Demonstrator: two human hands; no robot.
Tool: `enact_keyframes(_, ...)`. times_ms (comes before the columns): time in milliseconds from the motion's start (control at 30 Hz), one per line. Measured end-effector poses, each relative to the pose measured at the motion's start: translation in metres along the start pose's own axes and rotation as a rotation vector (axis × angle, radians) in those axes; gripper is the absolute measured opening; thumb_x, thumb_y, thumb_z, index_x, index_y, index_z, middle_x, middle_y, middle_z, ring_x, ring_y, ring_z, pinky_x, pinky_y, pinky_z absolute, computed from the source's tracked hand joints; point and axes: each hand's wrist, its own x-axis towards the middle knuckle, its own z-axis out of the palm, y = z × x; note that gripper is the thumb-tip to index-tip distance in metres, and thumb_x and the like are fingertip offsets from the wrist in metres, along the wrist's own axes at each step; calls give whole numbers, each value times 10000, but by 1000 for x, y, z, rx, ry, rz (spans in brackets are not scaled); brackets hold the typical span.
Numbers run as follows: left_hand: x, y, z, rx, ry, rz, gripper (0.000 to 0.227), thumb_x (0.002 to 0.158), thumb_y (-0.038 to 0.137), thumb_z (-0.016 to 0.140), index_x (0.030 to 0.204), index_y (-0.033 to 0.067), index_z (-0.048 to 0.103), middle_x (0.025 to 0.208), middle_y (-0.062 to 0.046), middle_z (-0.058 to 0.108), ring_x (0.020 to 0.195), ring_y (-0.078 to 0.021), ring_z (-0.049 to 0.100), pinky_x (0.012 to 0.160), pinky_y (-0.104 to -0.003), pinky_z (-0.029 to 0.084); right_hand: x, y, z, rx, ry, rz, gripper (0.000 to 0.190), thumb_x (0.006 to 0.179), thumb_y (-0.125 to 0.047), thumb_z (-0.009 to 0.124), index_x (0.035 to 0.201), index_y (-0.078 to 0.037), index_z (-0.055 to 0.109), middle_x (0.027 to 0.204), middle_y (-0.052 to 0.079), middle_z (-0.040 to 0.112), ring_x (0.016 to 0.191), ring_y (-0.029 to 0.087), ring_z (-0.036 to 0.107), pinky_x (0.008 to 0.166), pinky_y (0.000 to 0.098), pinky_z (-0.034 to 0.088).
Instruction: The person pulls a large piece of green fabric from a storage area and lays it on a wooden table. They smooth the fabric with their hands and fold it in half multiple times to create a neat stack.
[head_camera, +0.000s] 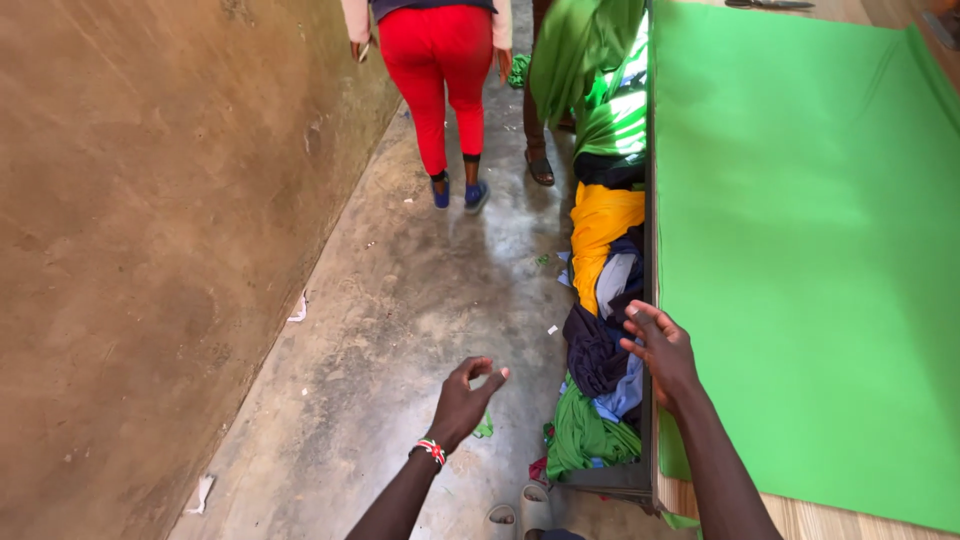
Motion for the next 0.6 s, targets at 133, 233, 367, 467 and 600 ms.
enact_keyframes(133,35,30,-18,-204,91,22,630,917,544,757,1281,35,686,1270,-219,694,1294,-349,601,1108,-484,449,45,0,12,30,-74,-67,594,979,-430,690,1439,-69,581,1448,170,574,1319,307,541,1070,494,498)
enact_keyframes(233,53,55,-33,-731,-67,-128,1018,900,848,376,1651,202,144,1720,-225,6,1570,-518,-49,1084,-842,151,86,1,66,238,-294,2,979,951,-698,552,1638,-75,238,1706,255,111,1569,485,82,1251,620,211)
enact_keyframes(367,71,42,-21,-642,-86,-10,826,821,599,482,1513,183,309,1489,-169,218,1354,-420,167,983,-695,279,45,-75,150,773,-581,-374,955,764,-418,700,1592,-237,259,1280,218,583,956,312,589,806,528,515)
enact_keyframes(467,73,24,-7,-582,-93,55,704,762,411,561,1409,167,433,1316,-127,377,1192,-348,328,908,-586,376,-6,-115,162,653,-921,132,1048,709,-637,722,1572,-266,256,1485,168,417,1298,432,541,974,690,514)
enact_keyframes(600,65,3,8,-486,-107,139,592,683,160,664,1272,146,599,1086,-73,590,976,-253,544,807,-440,505,-57,-87,139,316,-651,133,745,820,-12,763,1497,-130,476,1268,99,652,1052,311,737,885,479,632)
